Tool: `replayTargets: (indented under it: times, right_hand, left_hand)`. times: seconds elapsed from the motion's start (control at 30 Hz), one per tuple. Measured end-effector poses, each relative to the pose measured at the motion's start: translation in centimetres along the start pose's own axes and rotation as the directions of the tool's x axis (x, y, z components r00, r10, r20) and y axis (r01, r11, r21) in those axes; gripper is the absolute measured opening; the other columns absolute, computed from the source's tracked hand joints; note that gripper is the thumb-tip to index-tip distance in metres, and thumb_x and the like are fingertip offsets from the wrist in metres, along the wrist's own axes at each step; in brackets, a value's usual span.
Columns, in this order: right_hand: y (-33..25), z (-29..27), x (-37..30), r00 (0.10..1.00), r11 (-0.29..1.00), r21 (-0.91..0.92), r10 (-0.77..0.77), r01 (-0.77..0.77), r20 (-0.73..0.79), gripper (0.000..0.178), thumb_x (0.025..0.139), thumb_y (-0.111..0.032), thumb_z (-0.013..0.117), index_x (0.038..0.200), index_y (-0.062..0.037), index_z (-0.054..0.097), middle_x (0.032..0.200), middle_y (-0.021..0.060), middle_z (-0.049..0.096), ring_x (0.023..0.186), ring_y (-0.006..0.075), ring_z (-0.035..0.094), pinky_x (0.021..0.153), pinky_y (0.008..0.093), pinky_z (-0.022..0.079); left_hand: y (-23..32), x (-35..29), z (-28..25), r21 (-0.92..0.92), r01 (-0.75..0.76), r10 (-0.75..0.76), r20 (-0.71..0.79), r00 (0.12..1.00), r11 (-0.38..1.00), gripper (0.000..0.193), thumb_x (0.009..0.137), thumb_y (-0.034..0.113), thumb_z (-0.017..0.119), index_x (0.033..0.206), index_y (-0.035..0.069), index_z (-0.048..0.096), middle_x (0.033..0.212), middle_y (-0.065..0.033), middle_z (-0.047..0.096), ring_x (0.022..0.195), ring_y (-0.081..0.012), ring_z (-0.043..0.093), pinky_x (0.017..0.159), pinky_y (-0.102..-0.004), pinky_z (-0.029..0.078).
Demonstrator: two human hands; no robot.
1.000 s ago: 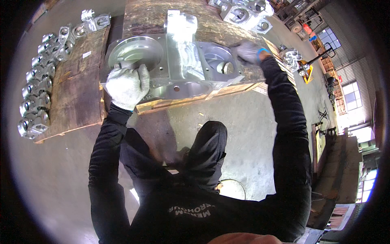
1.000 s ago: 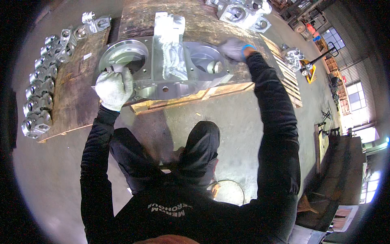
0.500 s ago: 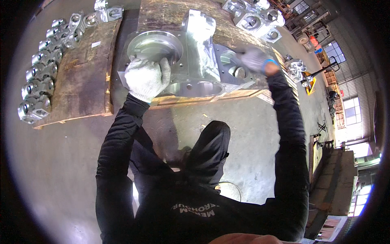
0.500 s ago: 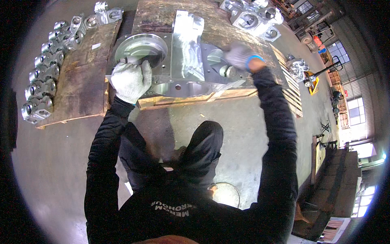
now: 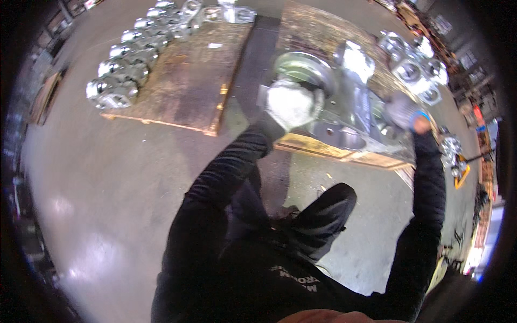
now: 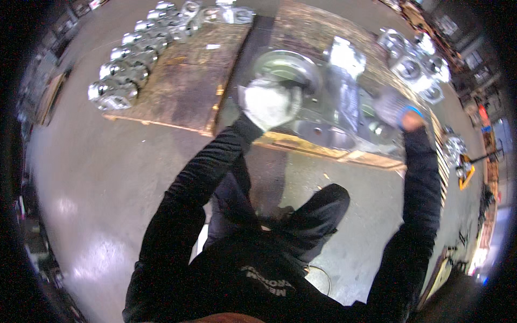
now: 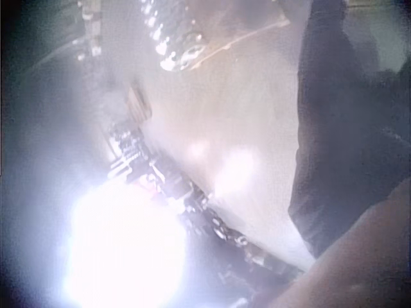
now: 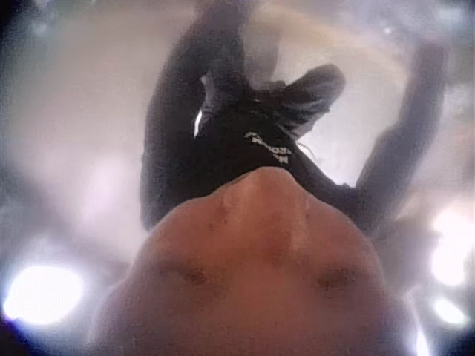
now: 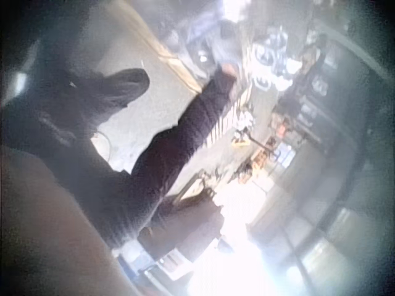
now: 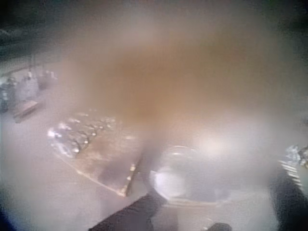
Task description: The person kneels on the floor and uses a metal file to smooth the edges of a large cast metal part. They repeatedly rotate the part to access different edges and file them down.
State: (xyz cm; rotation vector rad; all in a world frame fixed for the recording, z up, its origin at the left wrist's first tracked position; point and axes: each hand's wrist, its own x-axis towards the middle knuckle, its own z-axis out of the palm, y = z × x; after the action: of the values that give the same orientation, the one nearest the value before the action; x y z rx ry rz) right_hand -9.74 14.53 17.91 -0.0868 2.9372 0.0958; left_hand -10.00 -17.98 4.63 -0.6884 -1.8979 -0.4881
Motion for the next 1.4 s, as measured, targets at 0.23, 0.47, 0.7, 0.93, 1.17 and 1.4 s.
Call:
replayTargets:
  times: [0.23, 0.47, 0.7, 0.93, 1.17, 1.4]
  right_hand:
    - [1.7, 1.3, -3.0, 0.988, 0.988, 0.143, 0.083, -0.064, -0.133, 0.039, 0.097, -0.028, 0.059, 0.122, -0.0009, 0.073, 0.095, 0.0212, 0.076, 0.070, 0.0277, 0.073, 0.069, 0.0413, 0.056]
    - [6.5, 4.7, -14.6, 0.951, 0.980, 0.147, 0.171, -0.136, -0.259, 0.036, 0.100, -0.024, 0.060, 0.132, -0.0111, 0.071, 0.119, 0.0208, 0.073, 0.105, 0.0372, 0.072, 0.094, 0.0449, 0.055]
    - [5.9, 17.5, -23.0, 0.713, 0.918, 0.384, 0.333, -0.097, -0.616, 0.036, 0.102, -0.021, 0.063, 0.137, -0.0167, 0.068, 0.109, 0.0240, 0.071, 0.095, 0.0400, 0.072, 0.075, 0.0441, 0.059]
    - [2.8, 17.3, -17.4, 0.617, 0.859, 0.400, 0.509, -0.319, -0.600, 0.043, 0.100, -0.022, 0.061, 0.143, -0.0228, 0.064, 0.086, 0.0220, 0.072, 0.069, 0.0393, 0.071, 0.062, 0.0488, 0.057]
    - [4.7, 14.0, -15.5, 0.652, 0.901, 0.392, 0.410, -0.184, -0.638, 0.031, 0.098, -0.022, 0.062, 0.127, -0.0144, 0.074, 0.087, 0.0248, 0.070, 0.081, 0.0405, 0.072, 0.068, 0.0470, 0.057]
    - [2.9, 13.3, -13.9, 0.604, 0.897, 0.433, 0.394, -0.088, -0.692, 0.030, 0.095, -0.022, 0.060, 0.119, -0.0112, 0.075, 0.080, 0.0252, 0.069, 0.073, 0.0429, 0.071, 0.066, 0.0500, 0.057]
  left_hand:
    - [-0.1, 1.1, -0.2, 0.006, 0.051, -0.052, 0.106, 0.993, 0.999, 0.046, 0.092, 0.035, 0.060, 0.052, 0.012, 0.063, 0.043, -0.0092, 0.052, 0.038, -0.0271, 0.053, 0.048, -0.0404, 0.048]
    - [0.2, 0.4, -0.4, 0.112, -0.020, -0.001, 0.184, 0.983, 0.994, 0.054, 0.099, 0.039, 0.050, 0.051, 0.015, 0.056, 0.042, -0.0057, 0.050, 0.035, -0.0223, 0.050, 0.042, -0.0395, 0.045]
    - [-0.1, 2.3, 0.0, 0.097, -0.016, -0.004, 0.203, 0.979, 0.995, 0.050, 0.098, 0.036, 0.060, 0.057, 0.007, 0.066, 0.053, -0.0164, 0.062, 0.047, -0.0338, 0.062, 0.052, -0.0443, 0.052]
    - [-0.3, 3.8, 1.8, 0.196, 0.060, -0.099, 0.197, 0.975, 0.979, 0.054, 0.104, 0.040, 0.050, 0.069, 0.005, 0.073, 0.063, -0.0200, 0.067, 0.054, -0.0369, 0.067, 0.056, -0.0475, 0.055]
    - [-1.2, 3.6, 2.7, 0.233, 0.075, -0.147, 0.310, 0.939, 0.970, 0.057, 0.105, 0.042, 0.049, 0.069, 0.005, 0.072, 0.062, -0.0214, 0.066, 0.055, -0.0379, 0.067, 0.055, -0.0481, 0.054]
    - [-1.4, 4.5, 2.4, 0.187, 0.059, -0.131, 0.402, 0.906, 0.981, 0.056, 0.105, 0.051, 0.046, 0.090, 0.009, 0.079, 0.074, -0.0212, 0.071, 0.065, -0.0390, 0.071, 0.062, -0.0471, 0.057]
